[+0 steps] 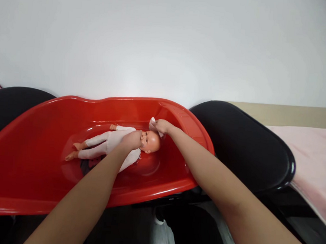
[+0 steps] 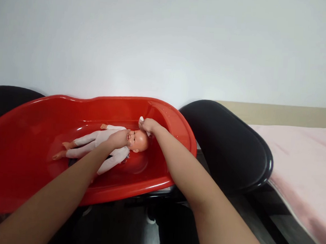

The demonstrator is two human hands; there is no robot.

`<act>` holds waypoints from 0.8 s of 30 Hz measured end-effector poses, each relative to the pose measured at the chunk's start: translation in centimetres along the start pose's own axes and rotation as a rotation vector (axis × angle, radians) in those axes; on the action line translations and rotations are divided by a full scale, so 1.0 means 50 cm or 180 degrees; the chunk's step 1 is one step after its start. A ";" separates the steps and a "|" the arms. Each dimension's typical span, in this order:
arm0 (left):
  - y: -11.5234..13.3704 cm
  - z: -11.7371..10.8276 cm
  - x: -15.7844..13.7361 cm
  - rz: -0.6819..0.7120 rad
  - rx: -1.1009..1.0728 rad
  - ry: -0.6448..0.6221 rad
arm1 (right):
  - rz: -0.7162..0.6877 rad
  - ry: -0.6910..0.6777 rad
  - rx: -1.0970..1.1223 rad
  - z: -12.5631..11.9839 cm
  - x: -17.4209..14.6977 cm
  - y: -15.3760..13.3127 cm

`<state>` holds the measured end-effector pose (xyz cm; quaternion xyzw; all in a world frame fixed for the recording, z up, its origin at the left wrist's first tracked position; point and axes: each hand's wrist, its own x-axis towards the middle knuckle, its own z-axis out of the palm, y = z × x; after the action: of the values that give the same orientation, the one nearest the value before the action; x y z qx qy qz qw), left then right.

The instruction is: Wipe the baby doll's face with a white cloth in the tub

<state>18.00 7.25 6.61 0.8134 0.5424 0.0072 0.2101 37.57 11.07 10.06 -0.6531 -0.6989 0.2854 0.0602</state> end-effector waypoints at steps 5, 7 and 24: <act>0.001 -0.002 0.003 0.0128 -0.0165 -0.0088 | -0.0690 -0.0446 0.0697 0.012 -0.001 -0.023; 0.003 -0.002 0.006 0.0154 -0.0167 -0.0009 | -0.0770 -0.0734 0.0554 0.018 -0.002 -0.026; 0.017 -0.016 -0.011 -0.0049 -0.0045 -0.0068 | 0.0522 -0.0622 -0.0144 0.034 0.023 0.004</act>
<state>18.31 6.76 7.77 0.8077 0.5464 0.0007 0.2217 36.80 11.62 8.22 -0.6783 -0.6519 0.3358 -0.0464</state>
